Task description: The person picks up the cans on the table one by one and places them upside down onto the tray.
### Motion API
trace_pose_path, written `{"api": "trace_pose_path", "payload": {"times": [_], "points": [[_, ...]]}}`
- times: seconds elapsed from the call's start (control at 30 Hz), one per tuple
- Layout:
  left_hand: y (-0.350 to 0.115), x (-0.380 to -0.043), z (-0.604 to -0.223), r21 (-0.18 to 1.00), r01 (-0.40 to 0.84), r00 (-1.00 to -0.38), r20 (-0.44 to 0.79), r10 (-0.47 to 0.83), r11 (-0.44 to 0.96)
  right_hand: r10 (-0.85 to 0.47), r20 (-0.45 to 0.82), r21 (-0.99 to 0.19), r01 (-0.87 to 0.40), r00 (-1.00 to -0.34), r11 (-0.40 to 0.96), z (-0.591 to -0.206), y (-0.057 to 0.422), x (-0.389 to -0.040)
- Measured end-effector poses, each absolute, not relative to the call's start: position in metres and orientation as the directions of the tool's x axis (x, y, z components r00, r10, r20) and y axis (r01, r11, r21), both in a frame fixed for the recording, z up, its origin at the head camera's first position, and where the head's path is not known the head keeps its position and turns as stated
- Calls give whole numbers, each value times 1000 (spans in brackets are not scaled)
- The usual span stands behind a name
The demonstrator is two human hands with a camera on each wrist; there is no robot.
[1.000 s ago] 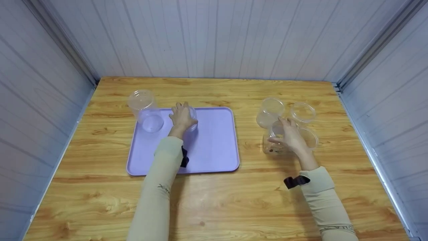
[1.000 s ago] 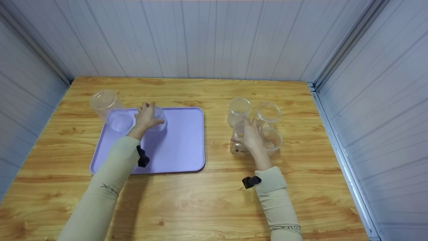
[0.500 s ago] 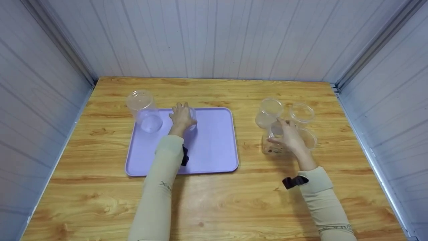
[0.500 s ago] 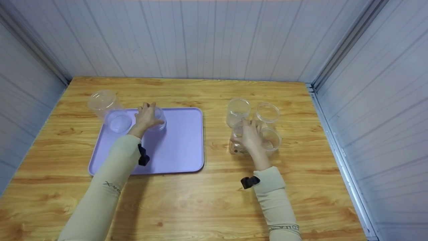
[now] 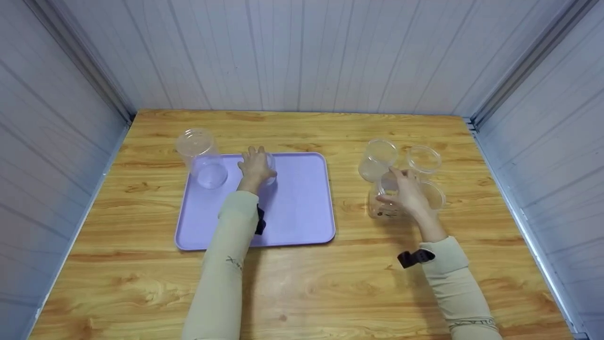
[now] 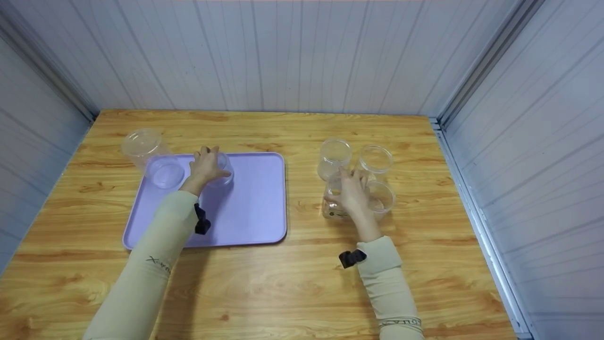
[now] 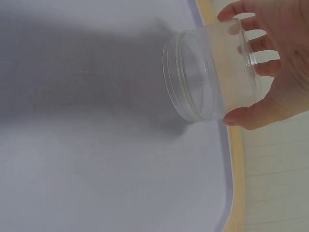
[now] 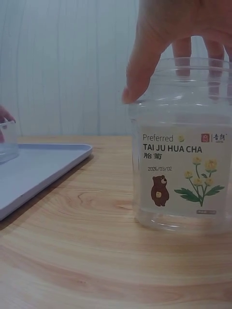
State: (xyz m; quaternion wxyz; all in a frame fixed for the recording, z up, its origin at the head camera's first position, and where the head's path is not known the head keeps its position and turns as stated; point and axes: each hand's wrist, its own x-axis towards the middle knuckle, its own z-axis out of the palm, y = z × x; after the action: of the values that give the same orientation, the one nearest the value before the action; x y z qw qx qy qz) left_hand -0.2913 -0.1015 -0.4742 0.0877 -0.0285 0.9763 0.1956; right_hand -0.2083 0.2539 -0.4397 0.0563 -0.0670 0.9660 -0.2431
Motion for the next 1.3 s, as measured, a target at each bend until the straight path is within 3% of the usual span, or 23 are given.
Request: {"api": "trace_pose_path", "payload": {"times": [0.5, 0.83, 1.3], "points": [[-102, -290, -469, 402, -114, -983, -181, -44, 909, -189, -25, -518, -149, -982, 842, -429, 245, -199], [-92, -284, -449, 359, -64, -997, -52, -49, 931, -184, 15, -554, -161, -983, 816, -425, 241, -195], [-85, -271, -428, 551, 23, -999, 51, -6, 834, -75, 116, -660, -134, -990, 739, -430, 234, -197]]}}
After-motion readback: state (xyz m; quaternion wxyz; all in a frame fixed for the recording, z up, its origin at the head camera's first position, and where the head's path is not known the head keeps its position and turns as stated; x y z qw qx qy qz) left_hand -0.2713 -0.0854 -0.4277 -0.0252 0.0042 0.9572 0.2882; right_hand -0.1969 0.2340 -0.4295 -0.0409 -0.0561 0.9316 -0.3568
